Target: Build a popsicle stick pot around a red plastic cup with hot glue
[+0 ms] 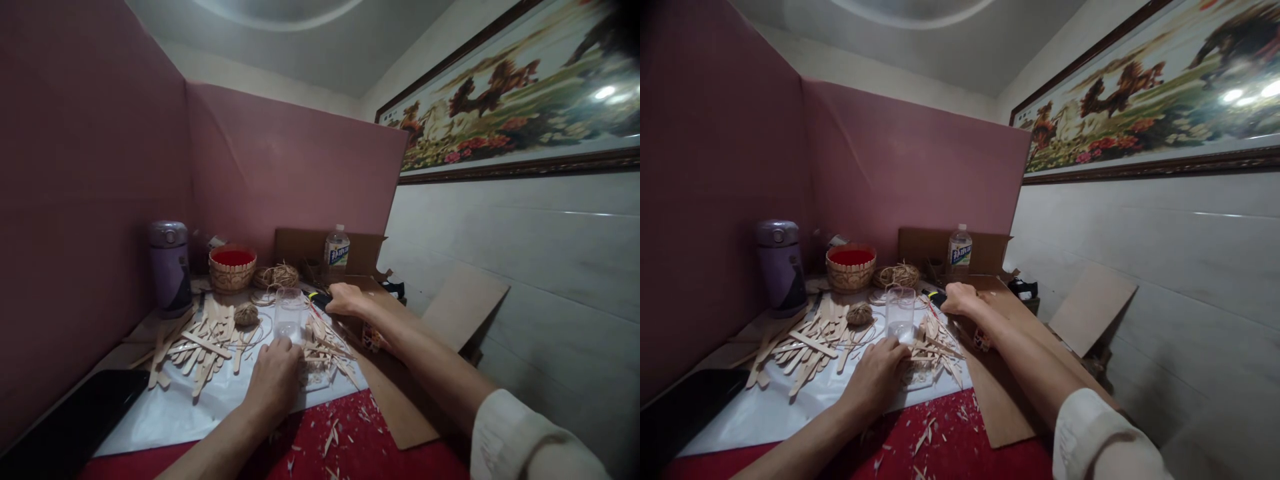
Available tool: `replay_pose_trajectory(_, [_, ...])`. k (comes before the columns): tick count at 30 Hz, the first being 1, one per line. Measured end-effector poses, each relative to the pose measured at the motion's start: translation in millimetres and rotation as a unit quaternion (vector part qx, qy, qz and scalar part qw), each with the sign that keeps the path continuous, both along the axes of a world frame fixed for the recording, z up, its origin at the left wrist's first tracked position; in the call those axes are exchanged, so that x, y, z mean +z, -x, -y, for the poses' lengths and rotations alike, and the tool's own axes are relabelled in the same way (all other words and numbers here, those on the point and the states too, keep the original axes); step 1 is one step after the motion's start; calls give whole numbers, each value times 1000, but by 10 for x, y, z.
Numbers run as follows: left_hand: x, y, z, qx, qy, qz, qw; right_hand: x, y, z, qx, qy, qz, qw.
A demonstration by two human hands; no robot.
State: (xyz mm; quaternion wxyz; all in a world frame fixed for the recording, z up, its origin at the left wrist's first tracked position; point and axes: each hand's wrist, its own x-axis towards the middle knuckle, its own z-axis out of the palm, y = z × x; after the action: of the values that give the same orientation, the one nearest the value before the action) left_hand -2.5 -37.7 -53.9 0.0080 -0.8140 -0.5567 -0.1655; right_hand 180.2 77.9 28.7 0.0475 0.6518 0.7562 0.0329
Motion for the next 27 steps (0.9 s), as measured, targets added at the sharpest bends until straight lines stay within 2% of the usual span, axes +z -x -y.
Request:
replay_pose_trajectory(4, [9,-1,6,-2,-7,5,1000,114,-208,-238,24,-8,19,1000])
replay_pose_trajectory(7, [13,3,9,-1,-5,7,1000,134,-352,-379,52,-37,24,998])
replay_pose_trajectory(13, [-25,12,-10,-5,-11,17,1000,-63,-513,-478,97,-71,33,992])
replay_pose_trajectory(17, [-20,7,-17,-4,-4,7,1000,-158,-555,-443,97,-82,31,991])
replay_pose_trajectory(21, [-5,2,-15,-8,-3,8,1000,-107,-552,-344,85,-98,11,991])
replay_pose_trajectory(27, [4,3,-16,-7,-1,1,1000,-53,-441,16,87,-4,-2,996])
